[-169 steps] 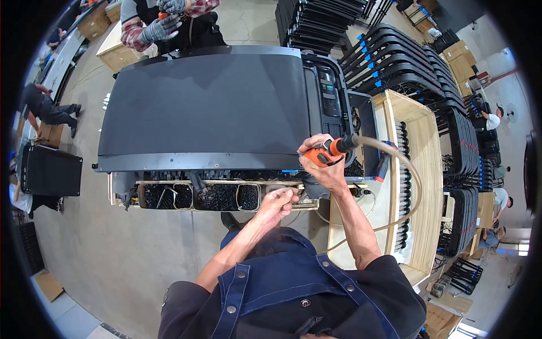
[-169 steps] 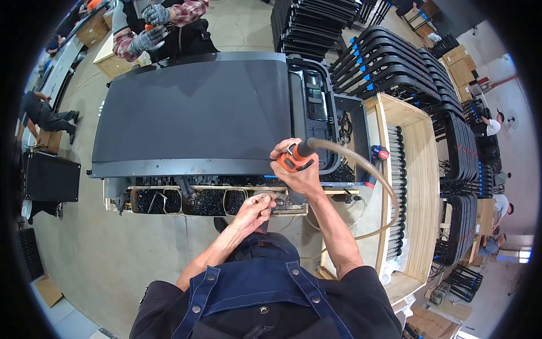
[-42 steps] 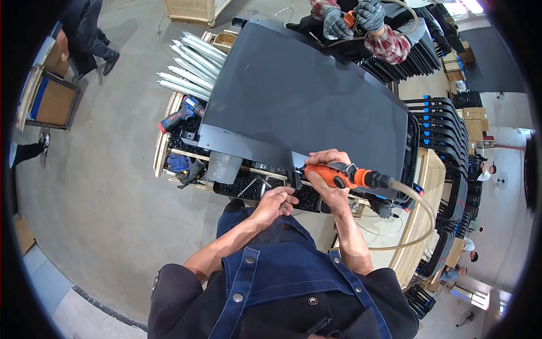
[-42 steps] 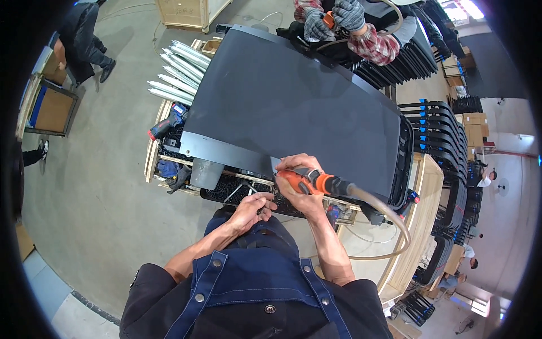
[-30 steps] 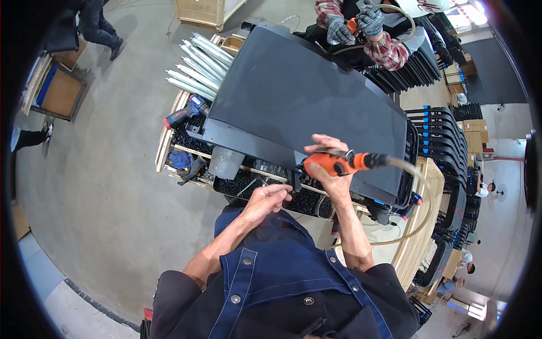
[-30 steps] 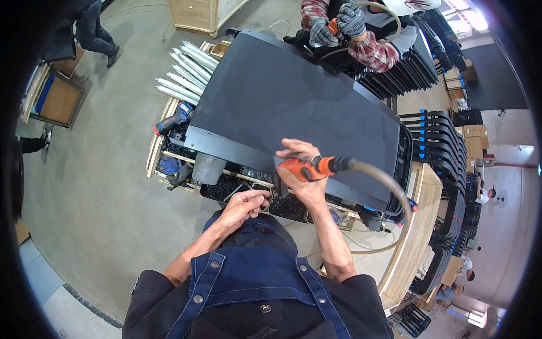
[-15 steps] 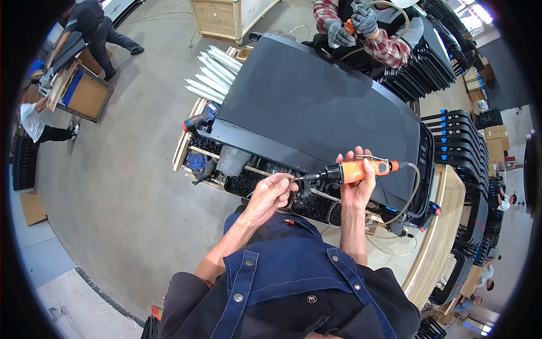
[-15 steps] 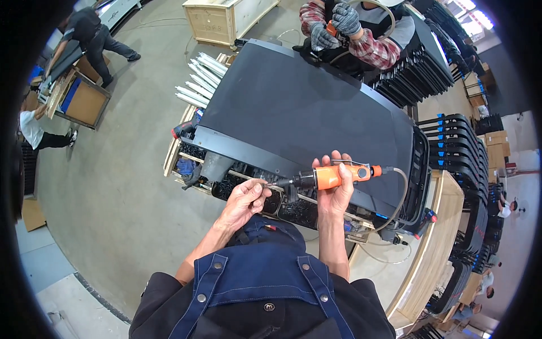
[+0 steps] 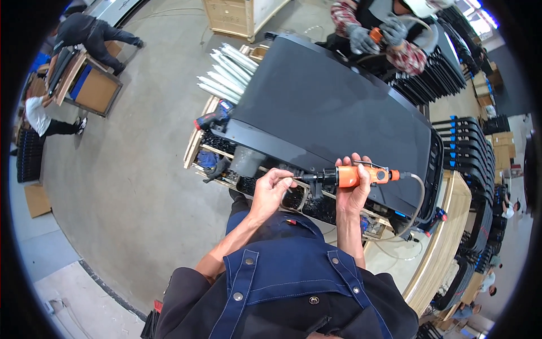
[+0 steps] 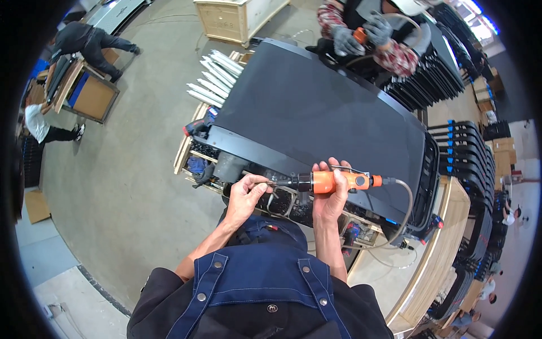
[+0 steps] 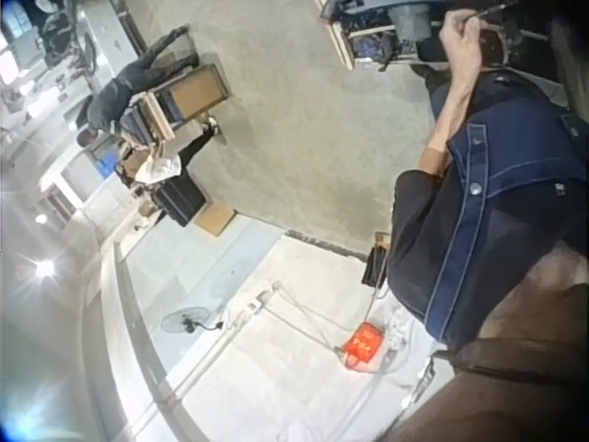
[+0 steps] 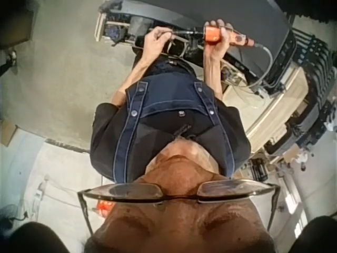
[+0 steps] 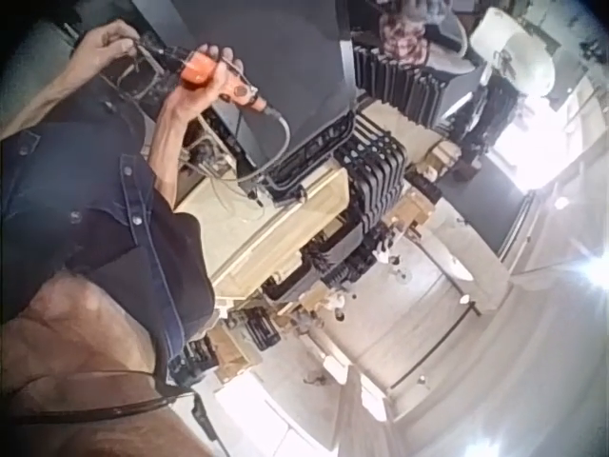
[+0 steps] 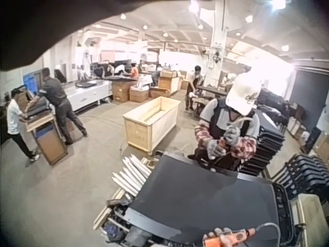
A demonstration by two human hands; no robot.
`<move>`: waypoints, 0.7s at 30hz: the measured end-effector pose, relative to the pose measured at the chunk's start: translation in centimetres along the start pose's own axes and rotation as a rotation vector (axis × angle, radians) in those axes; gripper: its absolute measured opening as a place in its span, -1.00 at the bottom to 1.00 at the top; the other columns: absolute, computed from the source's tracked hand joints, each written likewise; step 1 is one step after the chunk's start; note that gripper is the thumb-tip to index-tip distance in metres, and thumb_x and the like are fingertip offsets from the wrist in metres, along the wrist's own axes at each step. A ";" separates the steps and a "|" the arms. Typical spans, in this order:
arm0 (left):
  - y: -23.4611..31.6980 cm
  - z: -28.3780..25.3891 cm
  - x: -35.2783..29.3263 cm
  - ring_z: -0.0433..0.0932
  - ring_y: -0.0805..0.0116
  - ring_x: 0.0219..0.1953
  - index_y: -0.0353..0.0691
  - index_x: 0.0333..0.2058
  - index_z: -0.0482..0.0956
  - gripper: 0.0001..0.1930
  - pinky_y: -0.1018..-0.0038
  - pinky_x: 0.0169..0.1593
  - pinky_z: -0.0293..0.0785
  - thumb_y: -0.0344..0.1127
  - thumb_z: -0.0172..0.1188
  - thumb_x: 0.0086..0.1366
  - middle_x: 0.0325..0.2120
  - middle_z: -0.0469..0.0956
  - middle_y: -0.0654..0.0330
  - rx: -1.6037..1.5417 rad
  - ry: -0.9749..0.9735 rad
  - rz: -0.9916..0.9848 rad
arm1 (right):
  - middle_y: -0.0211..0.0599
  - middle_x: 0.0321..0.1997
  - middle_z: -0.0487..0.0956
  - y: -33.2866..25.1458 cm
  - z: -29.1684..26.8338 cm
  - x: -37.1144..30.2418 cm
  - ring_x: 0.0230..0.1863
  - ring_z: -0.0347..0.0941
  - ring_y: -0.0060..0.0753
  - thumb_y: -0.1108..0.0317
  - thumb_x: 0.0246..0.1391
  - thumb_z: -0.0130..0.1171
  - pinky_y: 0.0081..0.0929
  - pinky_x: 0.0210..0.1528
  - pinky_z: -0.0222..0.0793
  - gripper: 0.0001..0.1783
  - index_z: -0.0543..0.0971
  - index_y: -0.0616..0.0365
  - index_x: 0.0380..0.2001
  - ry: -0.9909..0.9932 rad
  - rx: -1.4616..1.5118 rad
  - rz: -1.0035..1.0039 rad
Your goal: Assembling components of a treadmill on a factory floor.
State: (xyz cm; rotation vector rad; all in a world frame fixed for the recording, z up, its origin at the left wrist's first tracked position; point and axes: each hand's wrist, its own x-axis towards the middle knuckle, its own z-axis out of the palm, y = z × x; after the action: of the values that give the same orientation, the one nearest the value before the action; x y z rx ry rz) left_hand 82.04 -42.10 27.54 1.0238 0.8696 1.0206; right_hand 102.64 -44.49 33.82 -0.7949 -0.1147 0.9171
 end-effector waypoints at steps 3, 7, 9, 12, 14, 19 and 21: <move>1.0 -4.0 1.5 0.25 0.68 -0.60 -0.28 -0.05 0.58 -0.78 0.69 -0.55 0.17 -0.28 0.23 0.44 -0.33 0.65 0.22 -0.644 -0.081 -0.475 | -0.13 0.04 0.56 2.5 3.6 -0.7 0.01 0.55 -0.13 0.40 0.11 0.31 0.03 0.24 0.47 -0.49 0.38 0.09 0.11 -0.075 -0.084 -0.045; 1.1 -8.3 3.8 0.17 0.65 -0.64 -0.21 0.00 0.54 -0.73 0.68 -0.59 0.13 -0.18 0.14 0.49 -0.50 0.43 0.37 -1.044 0.027 -0.596 | -0.10 0.03 0.57 7.6 9.1 -1.4 -0.02 0.60 -0.09 0.42 0.05 0.31 0.00 0.21 0.48 -0.41 0.35 0.12 0.15 -0.292 -0.266 -0.145; 1.0 -10.2 5.3 0.16 0.65 -0.64 -0.21 0.02 0.53 -0.71 0.67 -0.60 0.11 -0.15 0.11 0.50 -0.53 0.36 0.39 -1.119 0.008 -0.571 | -0.08 0.02 0.58 10.5 12.2 -1.6 0.00 0.60 -0.11 0.44 0.03 0.32 -0.02 0.20 0.48 -0.43 0.37 0.13 0.11 -0.441 -0.392 -0.223; 0.5 -12.2 7.5 0.10 0.65 -0.67 -0.18 0.05 0.47 -0.67 0.66 -0.64 0.03 -0.06 0.05 0.53 -0.61 0.21 0.45 -1.231 -0.019 -0.566 | 0.00 0.00 0.59 14.4 14.9 -1.4 -0.01 0.63 -0.16 0.62 0.01 0.32 -0.17 0.10 0.58 -0.49 0.37 0.23 0.03 -0.641 -0.487 -0.304; 0.0 -13.3 8.5 0.08 0.65 -0.68 -0.15 0.01 0.48 -0.68 0.66 -0.66 0.00 -0.04 0.04 0.53 -0.64 0.18 0.48 -1.351 -0.005 -0.621 | -0.02 0.00 0.56 16.4 15.9 -0.9 -0.01 0.60 -0.18 0.61 0.02 0.35 -0.13 0.13 0.55 -0.46 0.37 0.18 0.05 -0.718 -0.618 -0.275; -0.6 -15.0 8.1 0.05 0.66 -0.70 -0.11 -0.11 0.50 -0.68 0.65 -0.66 -0.05 0.02 -0.02 0.55 -0.68 0.13 0.51 -1.314 -0.078 -0.719 | -0.02 -0.02 0.56 18.6 17.7 -0.2 -0.04 0.60 -0.21 0.67 -0.01 0.36 -0.20 0.08 0.59 -0.47 0.37 0.18 0.00 -0.804 -0.737 -0.243; 0.8 -15.5 7.4 0.04 0.66 -0.71 -0.11 -0.21 0.51 -0.64 0.65 -0.66 -0.09 0.04 -0.06 0.56 -0.70 0.12 0.52 -1.144 -0.140 -0.779 | -0.02 -0.02 0.56 18.9 18.1 0.2 -0.04 0.60 -0.21 0.67 -0.02 0.36 -0.21 0.07 0.59 -0.48 0.38 0.18 -0.01 -0.842 -0.764 -0.226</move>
State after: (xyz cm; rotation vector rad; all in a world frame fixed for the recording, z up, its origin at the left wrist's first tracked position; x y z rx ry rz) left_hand 69.70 -31.02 23.05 -0.2282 0.3623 0.5762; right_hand 82.81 -27.47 34.30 -1.0096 -1.3261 0.9414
